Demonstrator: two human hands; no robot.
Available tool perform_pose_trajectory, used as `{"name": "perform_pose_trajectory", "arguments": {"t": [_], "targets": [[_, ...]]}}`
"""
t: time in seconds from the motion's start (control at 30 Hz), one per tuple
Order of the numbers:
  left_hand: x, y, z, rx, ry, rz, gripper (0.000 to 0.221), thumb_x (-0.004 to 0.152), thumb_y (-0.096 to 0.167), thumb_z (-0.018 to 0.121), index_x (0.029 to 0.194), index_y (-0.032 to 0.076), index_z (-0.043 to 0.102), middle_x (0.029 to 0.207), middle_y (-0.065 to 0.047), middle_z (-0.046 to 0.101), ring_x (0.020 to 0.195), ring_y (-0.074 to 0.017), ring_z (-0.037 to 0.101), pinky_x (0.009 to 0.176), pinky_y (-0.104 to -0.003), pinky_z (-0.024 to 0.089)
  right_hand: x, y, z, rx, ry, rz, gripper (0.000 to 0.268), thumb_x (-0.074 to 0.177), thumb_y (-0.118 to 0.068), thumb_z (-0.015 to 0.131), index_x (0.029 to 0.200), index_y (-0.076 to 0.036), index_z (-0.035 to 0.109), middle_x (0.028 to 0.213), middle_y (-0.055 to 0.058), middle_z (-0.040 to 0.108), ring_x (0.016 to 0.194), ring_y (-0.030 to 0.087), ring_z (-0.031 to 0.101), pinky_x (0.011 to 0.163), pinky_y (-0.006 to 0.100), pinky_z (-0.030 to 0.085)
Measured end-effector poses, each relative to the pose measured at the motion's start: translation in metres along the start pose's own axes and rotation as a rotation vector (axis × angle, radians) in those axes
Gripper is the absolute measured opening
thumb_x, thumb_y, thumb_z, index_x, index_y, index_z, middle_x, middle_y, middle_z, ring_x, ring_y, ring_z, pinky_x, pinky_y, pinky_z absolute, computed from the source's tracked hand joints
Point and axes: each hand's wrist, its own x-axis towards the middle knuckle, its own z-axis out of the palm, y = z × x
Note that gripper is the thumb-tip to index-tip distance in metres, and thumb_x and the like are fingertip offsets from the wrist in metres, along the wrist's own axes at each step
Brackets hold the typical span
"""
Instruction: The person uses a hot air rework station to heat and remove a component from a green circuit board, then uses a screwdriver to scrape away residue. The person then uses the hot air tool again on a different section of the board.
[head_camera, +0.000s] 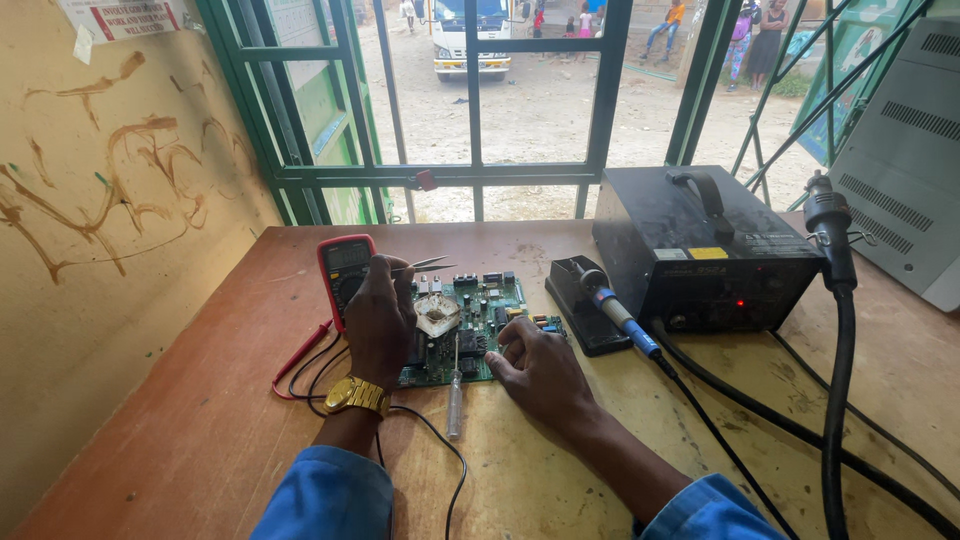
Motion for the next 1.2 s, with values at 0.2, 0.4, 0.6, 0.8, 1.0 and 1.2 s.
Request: {"name": "perform_pose_trajectory", "arguments": {"t": [0.2,0.4,0.6,0.8,1.0,1.2], "targets": [[-0.004,0.006,0.015,-0.089,-0.084,0.001,0.012,0.109,0.029,0.046,0.11,0.017,0.047,0.102,-0.017,0.076,0.092,-0.0422,0.073,0.077,-0.058,0.056,0.006,0.005,-0.003,0.062,0.143,0.022,0.025,0.087,-0.018,0.081,0.103,-0.002,0.071,0.073,0.015,0.076,0.061,0.025,0.074,0.057,0.035,0.057],[-0.007,0.033,0.013,-0.246,-0.136,0.015,0.013,0.109,0.028,0.043,0.108,0.014,0.044,0.117,-0.011,0.077,0.096,-0.0359,0.075,0.082,-0.056,0.056,0.01,-0.01,-0.023,0.073,0.287,0.062,0.029,0.087,-0.022,0.081,0.105,-0.003,0.069,0.078,0.017,0.077,0.068,0.028,0.077,0.058,0.038,0.058],[-0.011,0.067,0.007,-0.5,-0.144,-0.027,0.014,0.109,0.025,0.044,0.111,0.012,0.042,0.118,-0.016,0.075,0.094,-0.0326,0.077,0.078,-0.043,0.062,0.017,-0.028,-0.067,0.113,0.532,0.198,0.031,0.091,-0.037,0.078,0.108,-0.013,0.069,0.083,0.005,0.076,0.067,0.015,0.074,0.059,0.03,0.054],[-0.014,0.076,0.001,-0.482,-0.126,0.031,0.012,0.109,0.021,0.045,0.112,0.01,0.042,0.118,-0.019,0.074,0.09,-0.0362,0.076,0.074,-0.048,0.061,0.013,-0.018,-0.113,0.325,0.783,0.077,0.031,0.101,-0.023,0.071,0.113,0.003,0.059,0.083,0.01,0.068,0.064,0.013,0.067,0.047,0.02,0.05],[-0.014,0.066,0.006,-0.49,-0.124,0.026,0.011,0.108,0.018,0.046,0.113,0.009,0.042,0.117,-0.021,0.073,0.091,-0.0381,0.076,0.075,-0.047,0.061,0.027,0.044,-0.161,0.414,0.956,0.265,0.035,0.107,-0.037,0.059,0.118,-0.004,0.055,0.081,0.003,0.07,0.063,0.007,0.07,0.046,0.016,0.049],[-0.012,0.05,0.009,-0.531,-0.088,0.103,0.004,0.106,0.012,0.04,0.108,0.01,0.038,0.118,-0.019,0.075,0.092,-0.0351,0.079,0.069,-0.043,0.062,0.015,0.021,-0.18,0.646,1.19,0.607,0.042,0.101,-0.049,0.06,0.075,-0.016,0.064,0.06,-0.002,0.065,0.044,0.006,0.054,0.042,0.022,0.029]]}}
